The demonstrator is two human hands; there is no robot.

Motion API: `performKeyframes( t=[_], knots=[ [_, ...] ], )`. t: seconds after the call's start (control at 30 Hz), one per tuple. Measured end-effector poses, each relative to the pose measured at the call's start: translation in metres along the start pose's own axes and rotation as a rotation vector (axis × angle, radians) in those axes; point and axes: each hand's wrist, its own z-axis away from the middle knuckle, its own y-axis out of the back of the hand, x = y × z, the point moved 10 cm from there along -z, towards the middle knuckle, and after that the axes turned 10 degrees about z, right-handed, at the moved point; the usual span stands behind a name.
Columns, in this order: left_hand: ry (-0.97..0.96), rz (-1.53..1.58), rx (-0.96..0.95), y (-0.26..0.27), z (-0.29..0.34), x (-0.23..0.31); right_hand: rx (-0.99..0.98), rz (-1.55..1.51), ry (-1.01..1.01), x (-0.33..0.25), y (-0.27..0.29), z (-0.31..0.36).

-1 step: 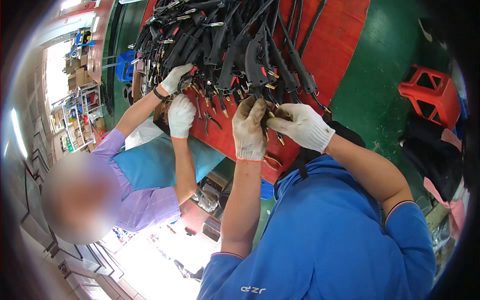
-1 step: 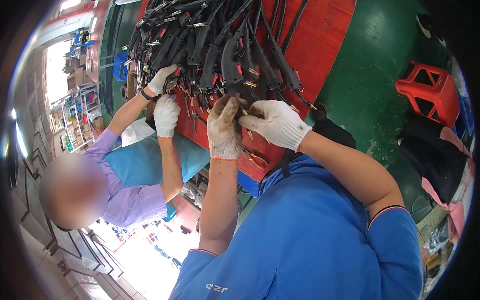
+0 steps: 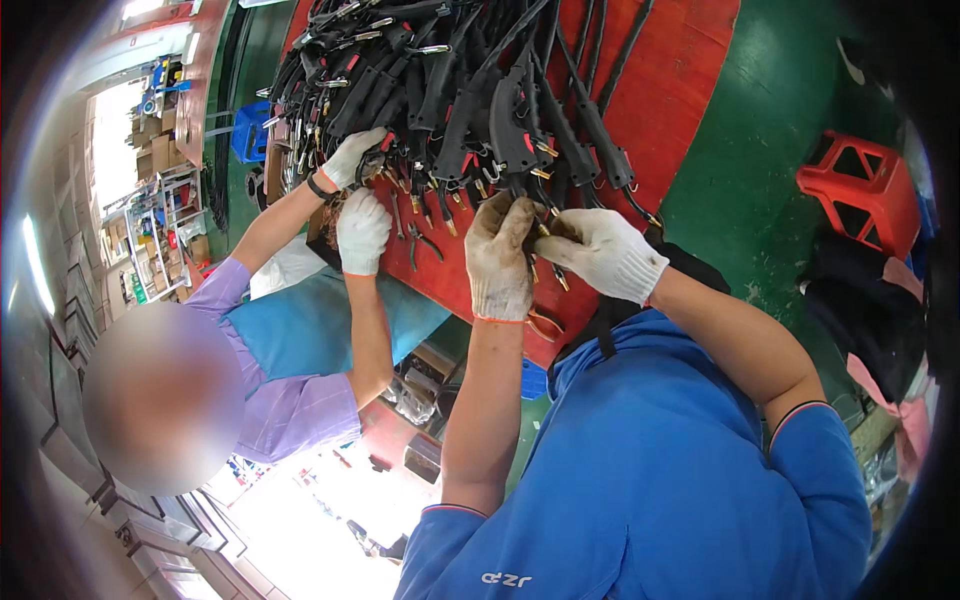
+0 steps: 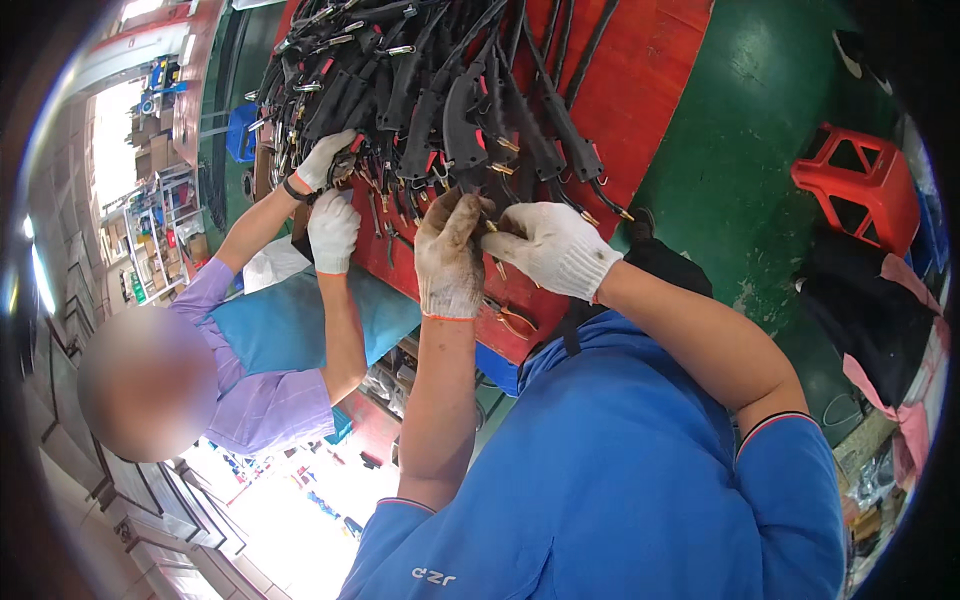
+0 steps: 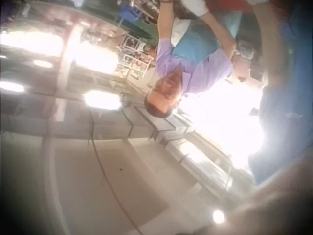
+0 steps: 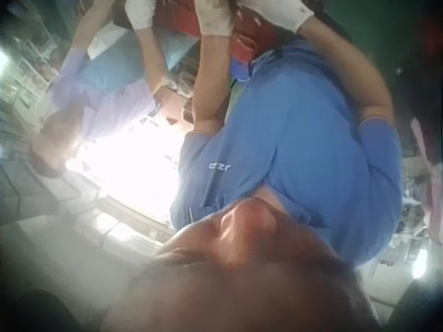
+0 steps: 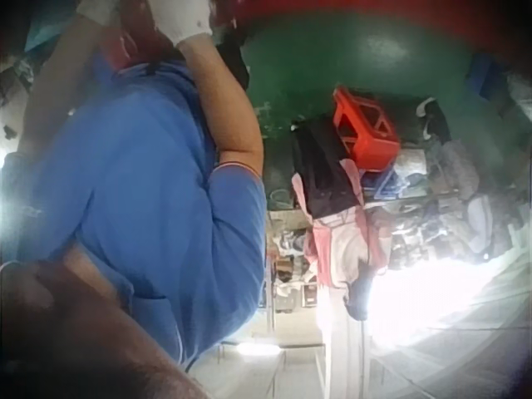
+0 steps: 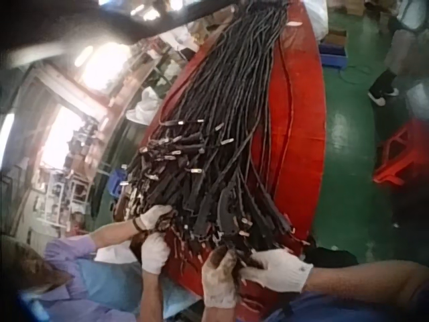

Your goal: Assembling components and cables for welding torches at a production bench.

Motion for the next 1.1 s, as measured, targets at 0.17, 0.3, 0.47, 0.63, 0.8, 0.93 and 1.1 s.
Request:
performKeyframes(
  t=[0.17,0.3,0.47,0.63,0.8,0.93,1.1],
  knots=[
    [-0.082,-0.110,-0.047,-0.017,0.003,0.010,-0.324,-0.547,-0.042,0.027,-0.026,-0.008],
    [-0.040,-0.053,-0.042,-0.020,0.001,0.004,-0.443,-1.508,-0.183,0.029,-0.051,0.005],
    [0.019,0.173,-0.112,0.001,-0.006,0.002,-0.171,-1.220,-0.391,0.081,-0.068,-0.002],
    [0.077,0.429,0.007,0.014,-0.012,0.003,-0.096,-0.990,-0.336,0.064,-0.043,0.006],
    [0.094,0.550,0.002,0.034,-0.018,0.009,0.279,-0.225,0.111,-0.002,0.016,-0.008],
    [0.084,0.541,0.130,0.022,-0.011,0.021,0.651,0.732,0.725,-0.101,0.033,-0.018],
    [0.077,0.568,0.015,0.033,-0.009,0.022,0.631,0.882,1.095,-0.127,0.009,-0.056]
  ],
)
